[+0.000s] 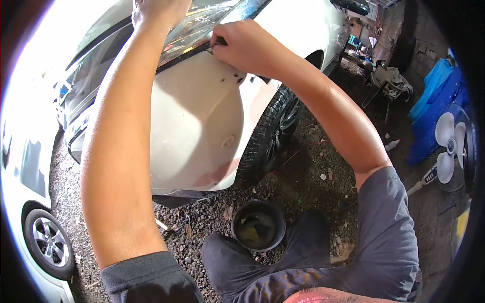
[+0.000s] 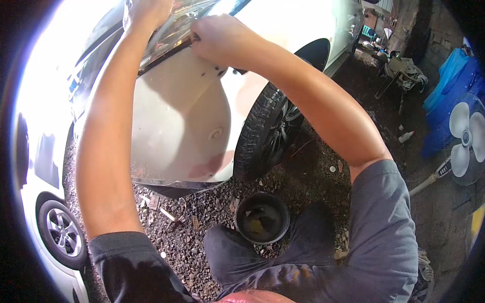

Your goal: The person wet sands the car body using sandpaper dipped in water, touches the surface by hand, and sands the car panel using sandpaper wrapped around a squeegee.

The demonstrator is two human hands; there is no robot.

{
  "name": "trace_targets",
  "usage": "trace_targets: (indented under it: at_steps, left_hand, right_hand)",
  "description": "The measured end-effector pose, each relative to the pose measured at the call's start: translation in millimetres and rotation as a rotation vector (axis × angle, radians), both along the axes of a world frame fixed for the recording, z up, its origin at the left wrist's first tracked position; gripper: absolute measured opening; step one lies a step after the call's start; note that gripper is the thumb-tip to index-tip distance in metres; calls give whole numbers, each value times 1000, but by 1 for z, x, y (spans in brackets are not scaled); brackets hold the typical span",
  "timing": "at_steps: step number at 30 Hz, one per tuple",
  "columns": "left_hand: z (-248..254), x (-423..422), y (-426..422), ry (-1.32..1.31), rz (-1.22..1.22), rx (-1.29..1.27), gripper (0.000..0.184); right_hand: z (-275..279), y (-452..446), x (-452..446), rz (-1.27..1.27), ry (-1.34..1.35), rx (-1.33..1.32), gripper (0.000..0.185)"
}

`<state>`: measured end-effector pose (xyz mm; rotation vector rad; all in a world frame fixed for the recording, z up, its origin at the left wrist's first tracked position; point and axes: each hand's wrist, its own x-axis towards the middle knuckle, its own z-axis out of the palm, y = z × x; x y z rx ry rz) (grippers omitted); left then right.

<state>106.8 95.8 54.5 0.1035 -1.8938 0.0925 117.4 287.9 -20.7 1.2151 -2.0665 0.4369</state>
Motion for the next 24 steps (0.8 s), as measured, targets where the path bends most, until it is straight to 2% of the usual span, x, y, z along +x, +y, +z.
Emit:
trace_targets:
  at_steps: [2, 5, 7, 12, 16, 20, 22, 24]
  left_hand:
    - [-3, 0, 2, -22, 1, -5, 56]
    - [1, 9, 2, -49, -32, 18, 55]
    - [-1, 19, 7, -21, -101, 70, 55]
    - [-1, 11, 8, -21, -66, 117, 59]
    - [0, 13, 9, -28, -59, 111, 61]
    - [1, 18, 13, -103, -35, 120, 59]
    - [4, 19, 14, -128, 4, 97, 59]
    - [-1, 20, 14, -47, -21, 76, 58]
  right_hand:
    - [13, -12, 10, -109, -34, 85, 23]
    - [1, 4, -2, -21, -26, 2, 24]
    - [4, 5, -6, -22, -20, 46, 24]
    - [13, -2, 2, -36, -36, 82, 23]
    - [0, 16, -7, 11, 122, 95, 24]
    - [17, -10, 0, -68, -27, 116, 22]
    - [10, -1, 0, -45, -12, 91, 23]
    - [9, 2, 0, -29, -17, 76, 23]
